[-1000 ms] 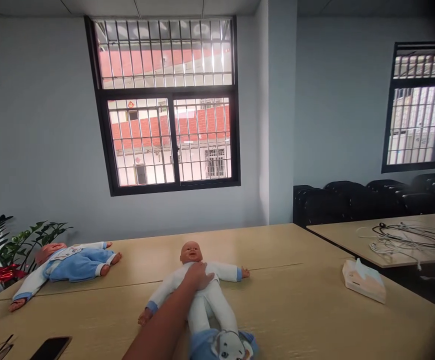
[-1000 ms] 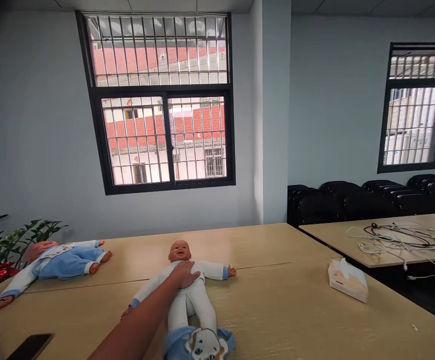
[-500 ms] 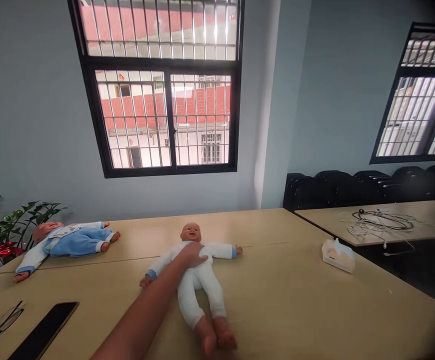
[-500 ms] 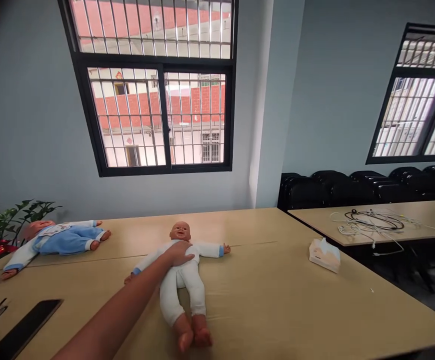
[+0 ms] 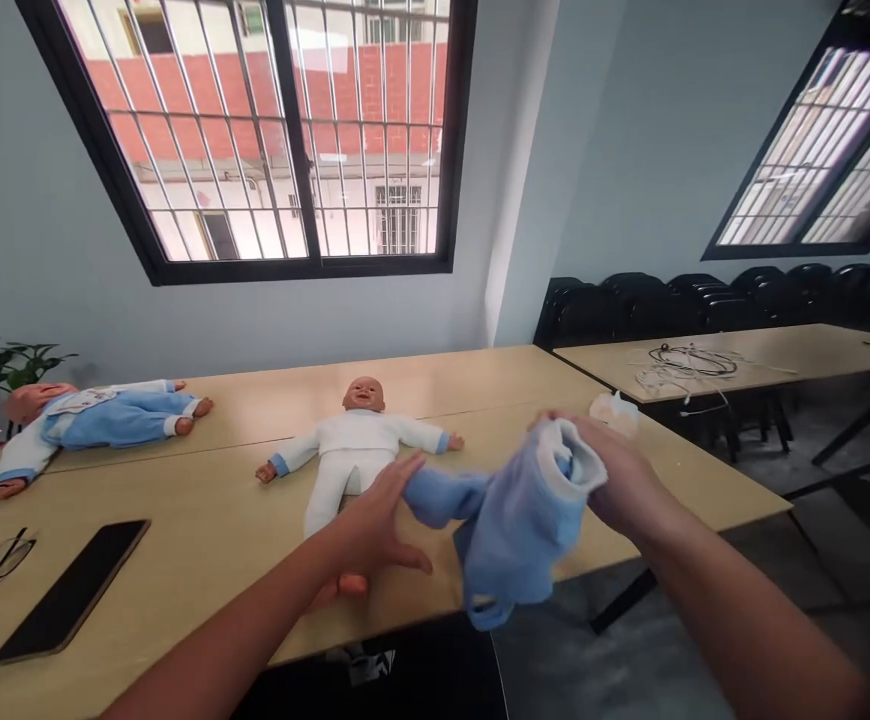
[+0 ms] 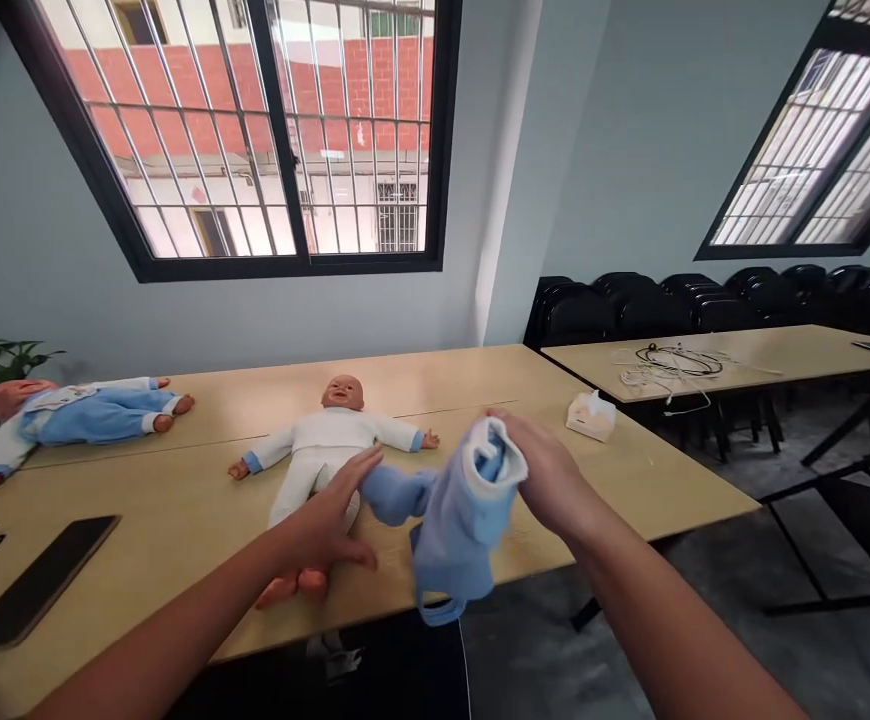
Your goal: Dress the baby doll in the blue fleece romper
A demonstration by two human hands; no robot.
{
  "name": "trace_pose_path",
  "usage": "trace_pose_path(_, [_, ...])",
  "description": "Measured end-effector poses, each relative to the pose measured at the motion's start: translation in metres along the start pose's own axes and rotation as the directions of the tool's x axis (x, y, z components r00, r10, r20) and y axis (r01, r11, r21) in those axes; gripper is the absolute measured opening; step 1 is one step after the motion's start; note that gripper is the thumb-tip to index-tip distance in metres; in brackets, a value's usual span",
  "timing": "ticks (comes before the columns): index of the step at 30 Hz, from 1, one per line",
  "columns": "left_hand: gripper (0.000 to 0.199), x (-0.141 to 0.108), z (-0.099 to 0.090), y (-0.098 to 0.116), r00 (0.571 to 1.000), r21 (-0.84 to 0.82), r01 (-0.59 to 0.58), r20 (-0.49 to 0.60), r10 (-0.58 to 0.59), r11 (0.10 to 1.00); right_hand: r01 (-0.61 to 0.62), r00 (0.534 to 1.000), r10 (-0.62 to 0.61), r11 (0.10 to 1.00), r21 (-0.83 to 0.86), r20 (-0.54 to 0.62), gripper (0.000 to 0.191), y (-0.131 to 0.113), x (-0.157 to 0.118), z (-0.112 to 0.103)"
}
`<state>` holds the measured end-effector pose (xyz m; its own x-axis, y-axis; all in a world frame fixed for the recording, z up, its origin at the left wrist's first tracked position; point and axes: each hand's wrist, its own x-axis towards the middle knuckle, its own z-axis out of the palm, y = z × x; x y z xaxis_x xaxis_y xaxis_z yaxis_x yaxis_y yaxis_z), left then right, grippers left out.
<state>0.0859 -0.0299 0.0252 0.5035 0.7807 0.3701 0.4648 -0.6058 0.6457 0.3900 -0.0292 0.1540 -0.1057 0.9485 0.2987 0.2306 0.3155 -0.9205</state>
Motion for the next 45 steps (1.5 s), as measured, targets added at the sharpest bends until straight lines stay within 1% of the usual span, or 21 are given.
trace_pose_path(1, [0.119,0.000,0.001,0.001,0.998,-0.012,0.058,-0.024,-0.058,0.998,-0.032,0.998,0.027,0.995,0.099,0.048,0.031,-0.006,0.008,0.010])
trace_pose_path(3, [0.085,0.006,-0.004,-0.006,0.987,-0.045,0.140,-0.077,-0.143,0.989,-0.116,0.984,0.076,0.960,0.255,0.161,0.034,-0.013,0.022,0.025])
trace_pose_path(6, [0.034,0.020,-0.032,-0.028,0.983,-0.095,0.176,-0.041,-0.181,0.980,-0.191,0.949,0.113,0.948,0.253,0.294,0.039,-0.013,0.048,0.030])
trace_pose_path(9, [0.040,0.037,-0.080,-0.044,0.968,-0.225,0.237,-0.032,-0.251,0.945,-0.130,0.915,0.101,0.990,0.049,0.390,0.047,-0.010,0.090,0.030])
trace_pose_path(11, [0.050,0.049,-0.116,-0.043,0.946,-0.251,0.262,-0.126,-0.300,0.932,-0.049,0.915,0.072,0.997,-0.067,0.397,0.052,-0.018,0.123,0.034])
trace_pose_path(14, [0.057,0.061,-0.164,-0.020,0.900,-0.103,0.210,-0.368,-0.233,0.972,0.093,0.930,-0.069,0.994,-0.049,0.362,0.053,-0.046,0.158,0.044])
trace_pose_path(17, [0.055,0.048,-0.189,0.014,0.852,0.157,0.185,-0.517,-0.079,0.970,0.198,0.904,-0.191,0.980,0.021,0.382,0.050,-0.074,0.159,0.054])
trace_pose_path(19, [0.049,0.024,-0.188,0.032,0.904,0.265,0.161,-0.427,-0.034,0.951,0.191,0.866,-0.160,0.981,-0.018,0.474,0.047,-0.078,0.142,0.060])
trace_pose_path(21, [0.036,-0.007,-0.175,0.041,0.967,0.281,0.146,-0.242,-0.077,0.949,0.149,0.767,-0.058,0.985,-0.090,0.639,0.042,-0.064,0.117,0.069])
trace_pose_path(23, [0.039,-0.038,-0.158,0.040,0.985,0.205,0.169,-0.001,-0.172,0.964,0.122,0.582,0.070,0.978,-0.172,0.810,0.037,-0.037,0.091,0.081])
trace_pose_path(25, [0.073,-0.060,-0.142,0.027,0.932,0.051,0.242,0.266,-0.246,0.969,0.146,0.385,0.186,0.955,-0.258,0.904,0.030,-0.004,0.071,0.098])
trace_pose_path(26, [0.082,-0.066,-0.136,0.016,0.899,-0.021,0.283,0.354,-0.257,0.959,0.173,0.322,0.224,0.942,-0.289,0.920,0.025,0.012,0.064,0.108])
trace_pose_path(27, [0.080,-0.067,-0.131,0.003,0.883,-0.062,0.318,0.383,-0.272,0.946,0.212,0.314,0.232,0.928,-0.306,0.921,0.022,0.026,0.061,0.120])
trace_pose_path(29, [0.061,-0.061,-0.124,-0.030,0.905,-0.047,0.345,0.280,-0.319,0.937,0.302,0.390,0.203,0.893,-0.333,0.898,0.021,0.048,0.065,0.146])
trace_pose_path(30, [0.051,-0.055,-0.120,-0.048,0.930,0.007,0.339,0.147,-0.336,0.941,0.353,0.454,0.166,0.869,-0.348,0.876,0.023,0.057,0.071,0.161])
trace_pose_path(32, [0.050,-0.040,-0.112,-0.084,0.935,0.148,0.346,-0.131,-0.328,0.926,0.471,0.581,0.042,0.797,-0.377,0.813,0.028,0.073,0.088,0.191])
trace_pose_path(33, [0.055,-0.034,-0.108,-0.100,0.931,0.184,0.342,-0.198,-0.306,0.922,0.528,0.648,-0.050,0.749,-0.401,0.760,0.030,0.081,0.096,0.205])
trace_pose_path(35, [0.063,-0.028,-0.097,-0.125,0.939,0.198,0.313,-0.212,-0.271,0.929,0.604,0.699,-0.167,0.658,-0.449,0.695,0.032,0.098,0.109,0.230])
trace_pose_path(37, [0.064,-0.027,-0.088,-0.140,0.953,0.198,0.279,-0.175,-0.246,0.940,0.637,0.697,-0.215,0.623,-0.454,0.684,0.024,0.116,0.112,0.247])
trace_pose_path(42, [0.057,-0.037,-0.080,-0.142,0.977,0.236,0.162,-0.175,-0.122,0.958,0.640,0.732,-0.425,0.696,-0.325,0.532,0.031,0.143,0.096,0.259])
trace_pose_path(45, [0.060,-0.041,-0.081,-0.135,0.997,0.197,0.072,-0.051,-0.063,0.978,0.561,0.797,-0.419,0.781,-0.275,0.436,0.030,0.143,0.087,0.253])
